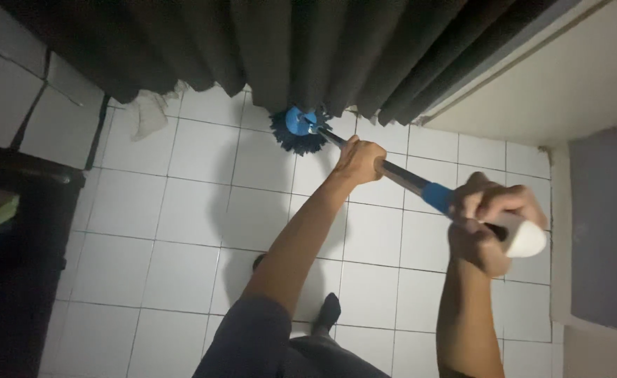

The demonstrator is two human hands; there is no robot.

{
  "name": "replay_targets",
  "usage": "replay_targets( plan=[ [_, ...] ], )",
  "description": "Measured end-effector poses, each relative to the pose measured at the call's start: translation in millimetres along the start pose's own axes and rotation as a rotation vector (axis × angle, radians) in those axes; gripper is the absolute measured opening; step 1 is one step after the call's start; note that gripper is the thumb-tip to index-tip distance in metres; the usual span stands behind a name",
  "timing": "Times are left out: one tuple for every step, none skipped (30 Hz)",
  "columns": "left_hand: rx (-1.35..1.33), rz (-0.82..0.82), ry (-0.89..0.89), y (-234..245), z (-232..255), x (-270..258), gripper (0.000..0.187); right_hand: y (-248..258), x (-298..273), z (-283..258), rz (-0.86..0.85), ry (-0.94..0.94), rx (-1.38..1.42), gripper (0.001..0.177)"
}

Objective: The recorder is mopping a white tiled floor using a long-handled mop.

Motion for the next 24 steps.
replay_targets(
  plan=[
    [0.001, 0.000, 0.000, 3.1, -3.0, 1.8, 0.008, 65.9, 5.4, 28.0, 0.000, 0.000, 0.001, 0.021],
    [-0.008, 0.022, -0.012, 7.8, -5.7, 4.8, 0.008, 111.1, -0.7, 53.4, -0.364, -0.156, 0.106, 0.025],
    [-0.016, 0.044, -0.024, 12.6, -8.7, 7.7, 0.011, 156.7, -19.5, 68.4, -0.726, -0.317, 0.208, 0.030],
    [-0.012, 0.050, -0.025, 21.7, -13.2, 9.0, 0.011, 104.4, -16.2, 61.8, -0.730, -0.311, 0.210, 0.030],
    [-0.050, 0.042, -0.012, 30.2, -18.8, 10.2, 0.006, 69.7, 1.5, 53.2, -0.357, -0.203, 0.216, 0.021],
    [-0.095, 0.025, 0.009, 35.6, -23.8, 6.3, 0.002, 39.1, 8.6, 41.7, 0.021, -0.111, 0.217, 0.015],
    [-0.096, 0.023, 0.016, 40.8, -33.7, 3.8, 0.002, 25.4, 16.4, 47.9, 0.022, -0.119, 0.219, 0.015],
    [-0.070, 0.026, 0.017, 46.0, -43.9, 0.4, 0.003, 7.3, 22.2, 52.1, -0.059, -0.098, 0.253, 0.014],
    [-0.044, 0.029, 0.019, 50.9, -53.9, -3.4, 0.004, -10.7, 27.2, 55.6, -0.140, -0.077, 0.286, 0.016],
    [-0.039, 0.034, 0.023, 56.5, -69.4, -4.6, 0.004, -18.2, 26.9, 66.8, -0.144, -0.076, 0.294, 0.016],
    [-0.002, 0.020, 0.048, 61.1, -85.9, -5.1, 0.007, -25.5, 27.3, 78.7, -0.148, -0.084, 0.282, 0.017],
    [0.032, 0.000, 0.076, 63.2, -100.6, -8.7, 0.010, -31.7, 25.9, 88.7, -0.148, -0.098, 0.269, 0.018],
    [0.035, -0.001, 0.084, 67.8, -116.8, -11.1, 0.010, -39.0, 27.1, 101.2, -0.147, -0.103, 0.276, 0.018],
    [0.022, 0.102, 0.057, 78.2, -130.6, -11.8, 0.005, -48.0, 27.9, 113.4, -0.181, -0.098, 0.241, 0.019],
    [0.010, 0.205, 0.029, 88.6, -144.4, -13.5, 0.003, -57.1, 28.4, 125.5, -0.214, -0.093, 0.206, 0.020],
    [0.012, 0.209, 0.034, 92.4, -164.5, -15.5, 0.003, -73.2, 27.1, 133.1, -0.218, -0.095, 0.212, 0.020],
    [0.014, 0.219, 0.047, 96.2, -184.4, -17.6, 0.005, -85.3, 26.6, 142.3, -0.164, -0.123, 0.185, 0.016],
    [0.013, 0.223, 0.056, 96.1, -200.5, -20.6, 0.006, -94.7, 23.5, 148.1, -0.106, -0.152, 0.150, 0.011],
    [0.011, 0.221, 0.058, 93.3, -220.7, -22.6, 0.006, -105.4, 22.1, 153.9, -0.105, -0.154, 0.149, 0.011],
    [0.034, 0.329, 0.011, 97.5, -237.2, -24.7, 0.006, -114.5, 20.6, 164.0, -0.079, -0.236, 0.135, 0.013],
    [0.057, 0.436, -0.037, 101.4, -253.1, -28.0, 0.005, -123.4, 18.4, 173.5, -0.051, -0.317, 0.119, 0.015],
    [0.056, 0.440, -0.043, 110.8, -258.5, -28.8, 0.005, -133.0, 17.9, 180.3, -0.053, -0.310, 0.116, 0.015],
    [0.079, 0.385, 0.024, 116.7, -267.6, -28.2, 0.013, -143.6, 17.2, 187.4, -0.077, -0.317, 0.140, 0.016],
    [0.105, 0.327, 0.098, 121.9, -276.2, -29.7, 0.022, -152.8, 16.6, 194.2, -0.102, -0.330, 0.168, 0.018]
  ],
)
Point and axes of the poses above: each hand's wrist, its own x-axis towards the middle knuckle, its own y-axis out of the back of the hand, z = x × y, the point moved 6 cm from there along x, towards the middle knuckle, and after that the axes turned 6 degrees about z, right-handed, at the moved point
